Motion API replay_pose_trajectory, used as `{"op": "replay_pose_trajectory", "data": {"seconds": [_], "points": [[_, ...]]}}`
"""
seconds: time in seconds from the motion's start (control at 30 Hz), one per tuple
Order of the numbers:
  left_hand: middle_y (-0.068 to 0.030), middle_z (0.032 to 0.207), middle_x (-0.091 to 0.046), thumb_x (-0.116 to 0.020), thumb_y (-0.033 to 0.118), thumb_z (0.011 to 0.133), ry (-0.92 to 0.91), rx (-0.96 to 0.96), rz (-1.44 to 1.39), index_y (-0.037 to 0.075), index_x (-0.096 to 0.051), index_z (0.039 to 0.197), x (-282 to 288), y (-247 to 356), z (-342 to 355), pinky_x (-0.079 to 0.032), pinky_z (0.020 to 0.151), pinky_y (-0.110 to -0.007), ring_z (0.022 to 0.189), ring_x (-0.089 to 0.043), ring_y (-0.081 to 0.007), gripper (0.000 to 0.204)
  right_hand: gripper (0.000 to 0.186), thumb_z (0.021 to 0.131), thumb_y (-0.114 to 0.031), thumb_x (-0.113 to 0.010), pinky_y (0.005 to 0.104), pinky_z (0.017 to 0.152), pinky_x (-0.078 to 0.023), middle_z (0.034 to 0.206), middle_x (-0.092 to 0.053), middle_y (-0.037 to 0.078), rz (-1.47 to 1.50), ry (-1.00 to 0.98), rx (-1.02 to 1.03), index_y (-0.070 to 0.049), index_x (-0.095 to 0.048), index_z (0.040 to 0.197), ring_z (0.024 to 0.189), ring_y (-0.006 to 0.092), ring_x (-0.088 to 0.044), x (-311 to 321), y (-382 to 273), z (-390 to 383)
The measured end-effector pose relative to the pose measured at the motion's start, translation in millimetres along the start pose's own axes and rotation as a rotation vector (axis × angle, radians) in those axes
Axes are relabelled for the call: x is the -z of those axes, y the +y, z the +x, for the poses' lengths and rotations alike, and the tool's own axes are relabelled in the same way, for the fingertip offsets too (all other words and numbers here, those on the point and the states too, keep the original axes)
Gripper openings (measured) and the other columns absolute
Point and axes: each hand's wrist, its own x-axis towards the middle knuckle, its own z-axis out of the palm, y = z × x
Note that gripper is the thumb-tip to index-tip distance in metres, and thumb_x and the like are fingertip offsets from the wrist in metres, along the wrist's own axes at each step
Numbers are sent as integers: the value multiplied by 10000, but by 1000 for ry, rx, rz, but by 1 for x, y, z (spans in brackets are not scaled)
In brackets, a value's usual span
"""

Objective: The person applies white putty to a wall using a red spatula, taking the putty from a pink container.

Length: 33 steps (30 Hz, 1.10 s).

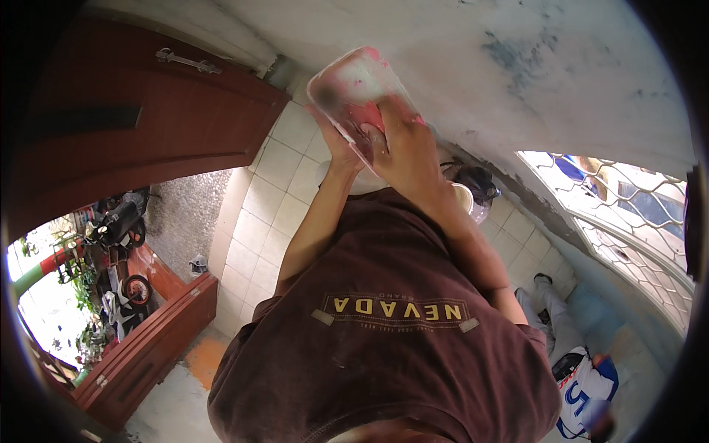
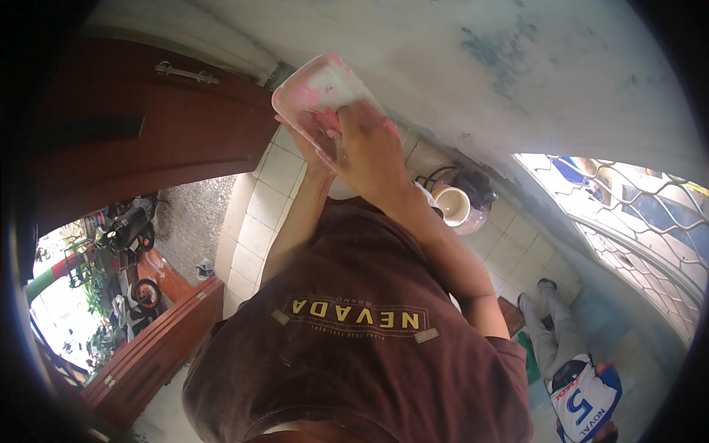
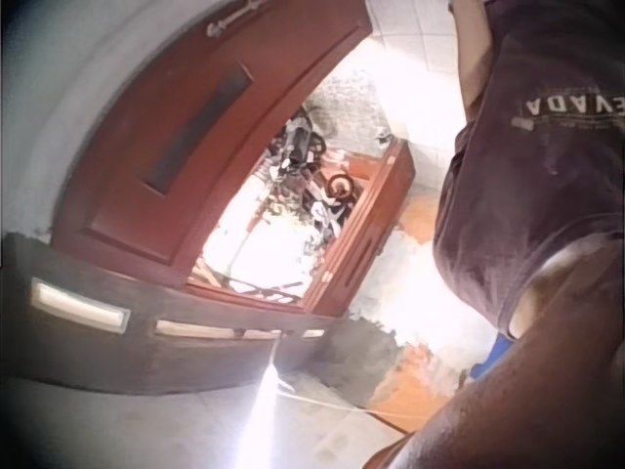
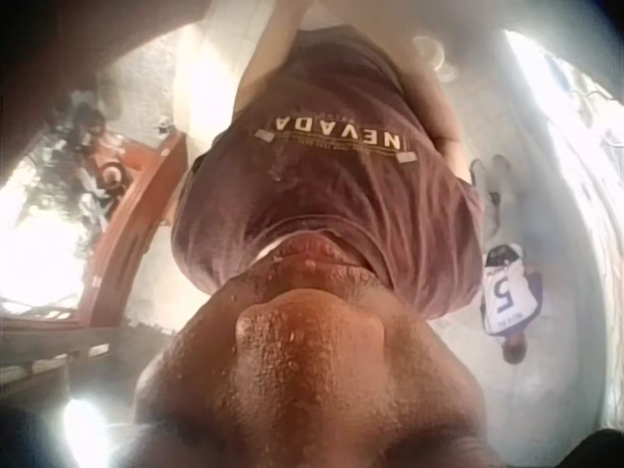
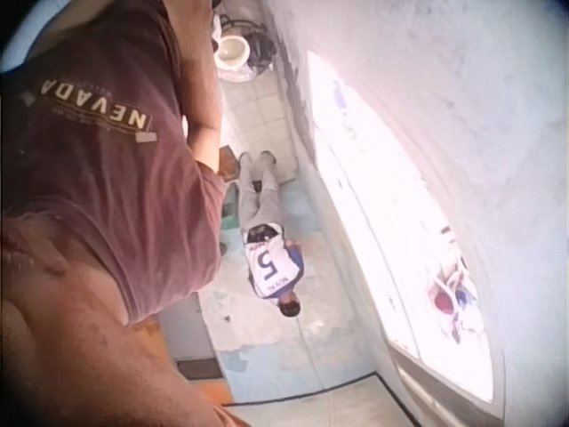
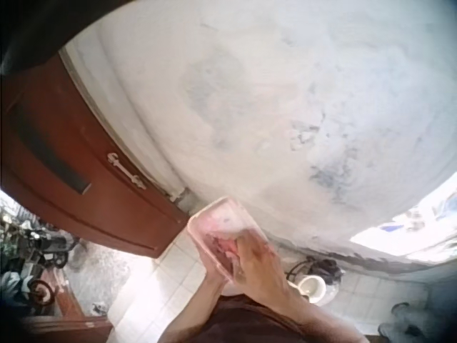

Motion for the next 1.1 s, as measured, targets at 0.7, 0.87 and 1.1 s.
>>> {"op": "replay_pose_trajectory", "data": {"seconds": [0.7,0.87,1.1], "points": [[-82,1584,-383,-319,808,962,58,422,-267,192,-266,1610,102,13,79,-391,1149,-550,1439,-409,-323,895,244,986,-149,-643,366,924,-569,1149,-663,75,1616,522,-837,-49,-588,1201,1073,208,-657,-6,52,52],[-83,1573,-390,-354,838,928,88,397,-230,208,-270,1606,133,20,87,-400,1141,-585,1429,-419,-336,928,229,994,-99,-602,368,944,-576,1145,-649,105,1752,509,-946,19,-570,1188,1081,222,-645,-41,81,78],[-75,1560,-408,-347,822,942,98,334,-298,223,-289,1598,123,17,80,-407,1133,-594,1423,-430,-334,891,237,977,15,-509,324,1030,-586,1241,-598,260,1993,500,-756,177,-542,1148,1207,324,-613,-46,89,118]]}}
